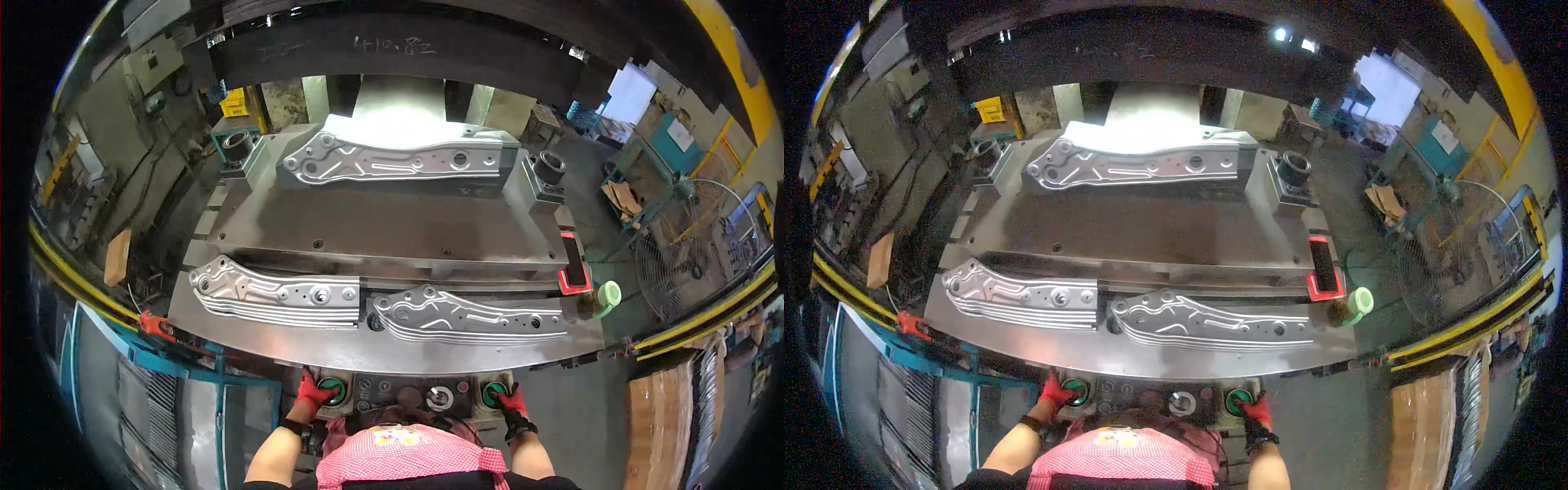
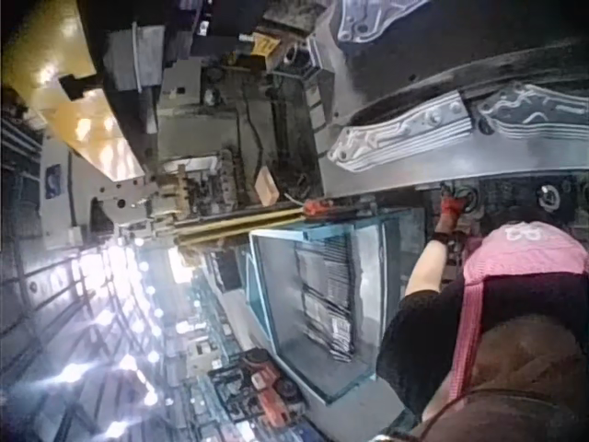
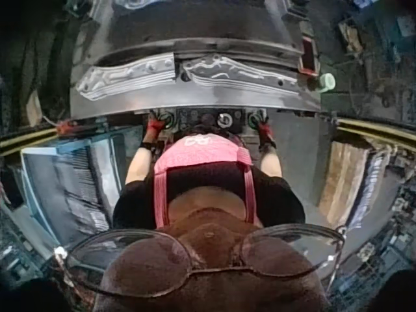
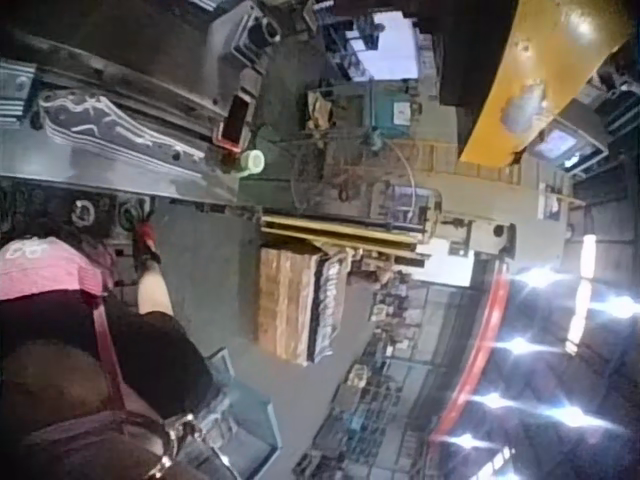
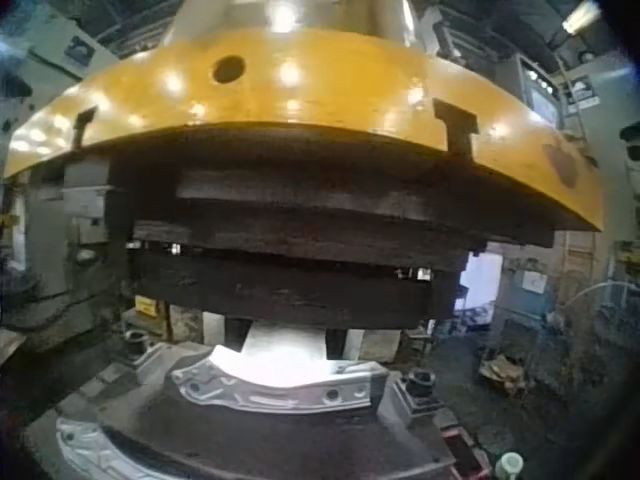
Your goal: Manually loading and unloading metal parts into a large industrial hydraulic press and activating the press cycle.
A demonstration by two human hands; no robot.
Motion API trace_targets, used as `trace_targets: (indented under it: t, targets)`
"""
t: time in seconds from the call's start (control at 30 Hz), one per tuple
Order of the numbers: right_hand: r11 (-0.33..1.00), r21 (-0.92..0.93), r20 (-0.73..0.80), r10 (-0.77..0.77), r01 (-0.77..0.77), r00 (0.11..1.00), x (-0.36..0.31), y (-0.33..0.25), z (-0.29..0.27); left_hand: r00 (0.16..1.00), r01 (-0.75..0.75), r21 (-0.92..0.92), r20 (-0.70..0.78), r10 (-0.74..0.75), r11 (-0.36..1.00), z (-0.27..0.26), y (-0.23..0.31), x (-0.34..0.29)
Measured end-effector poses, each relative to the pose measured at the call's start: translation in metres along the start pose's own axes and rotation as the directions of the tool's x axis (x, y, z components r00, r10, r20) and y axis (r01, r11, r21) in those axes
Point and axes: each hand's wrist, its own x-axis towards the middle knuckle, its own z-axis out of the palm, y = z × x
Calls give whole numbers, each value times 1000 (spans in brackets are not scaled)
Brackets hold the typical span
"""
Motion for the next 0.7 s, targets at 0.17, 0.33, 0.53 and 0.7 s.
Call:
trace_targets:
  t: [0.17,0.33,0.53,0.7]
  targets:
    - [998,-58,-96,30,-36,995,7,24,3,1000,-30,-34,2,30,999,1,5,-1]
    - [1000,11,-29,3,-2,1000,-7,-2,2,1000,22,40,20,-23,999,-7,8,-5]
    - [987,-8,-18,-162,162,987,8,16,0,1000,-25,31,-1,25,999,-4,9,-2]
    - [996,-29,-142,-90,86,986,38,58,7,998,-69,-49,11,70,996,9,-16,20]
